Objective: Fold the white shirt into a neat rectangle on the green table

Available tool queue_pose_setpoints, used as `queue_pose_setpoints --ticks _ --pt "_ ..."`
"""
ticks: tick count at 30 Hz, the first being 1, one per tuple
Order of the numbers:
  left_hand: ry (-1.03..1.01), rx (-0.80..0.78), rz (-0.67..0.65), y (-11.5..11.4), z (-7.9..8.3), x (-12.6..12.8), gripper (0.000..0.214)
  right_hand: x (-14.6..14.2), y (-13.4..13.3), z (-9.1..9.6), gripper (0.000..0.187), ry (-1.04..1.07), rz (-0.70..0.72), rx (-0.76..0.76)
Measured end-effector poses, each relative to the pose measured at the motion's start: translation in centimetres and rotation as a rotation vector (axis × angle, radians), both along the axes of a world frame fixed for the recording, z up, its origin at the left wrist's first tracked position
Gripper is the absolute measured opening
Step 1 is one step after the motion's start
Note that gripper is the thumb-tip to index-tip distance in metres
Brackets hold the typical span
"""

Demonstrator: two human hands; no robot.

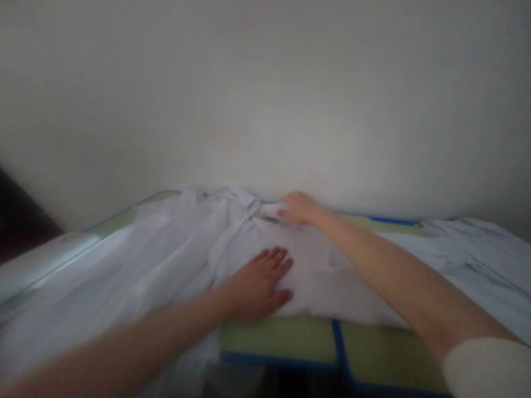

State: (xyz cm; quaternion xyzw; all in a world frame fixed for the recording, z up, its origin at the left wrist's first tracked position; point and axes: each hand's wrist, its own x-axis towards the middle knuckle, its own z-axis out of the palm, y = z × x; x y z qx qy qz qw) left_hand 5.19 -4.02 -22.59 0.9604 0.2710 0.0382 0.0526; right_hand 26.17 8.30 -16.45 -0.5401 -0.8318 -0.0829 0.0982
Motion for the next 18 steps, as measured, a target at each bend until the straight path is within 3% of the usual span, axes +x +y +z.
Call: queue_pose_setpoints --ticks 3,7,10,13,18 --pt "-0.019 -0.009 0.003 0.1 0.0 -0.4 0.069 -6.1 3.5 -0.9 0.045 0.131 -0.092 -0.085" --pt "-0.047 -0.019 0.003 0.2 -0.2 -0.8 0.07 -7.6 5.3 -0.3 0.032 0.238 -0.145 -0.161" --pt "-0.06 -0.03 -0.002 0.2 -0.3 -0.9 0.07 -5.6 5.7 3.3 0.02 0.305 -0.143 -0.101" --pt "-0.059 -0.043 -0.006 0.2 -0.3 -1.0 0.07 -2.4 5.1 8.6 0.011 0.589 -0.089 -0.012" --pt "-0.021 -0.07 -0.011 0.8 0.8 -0.4 0.073 3.3 0.5 16.6 0.008 1.0 0.099 0.029"
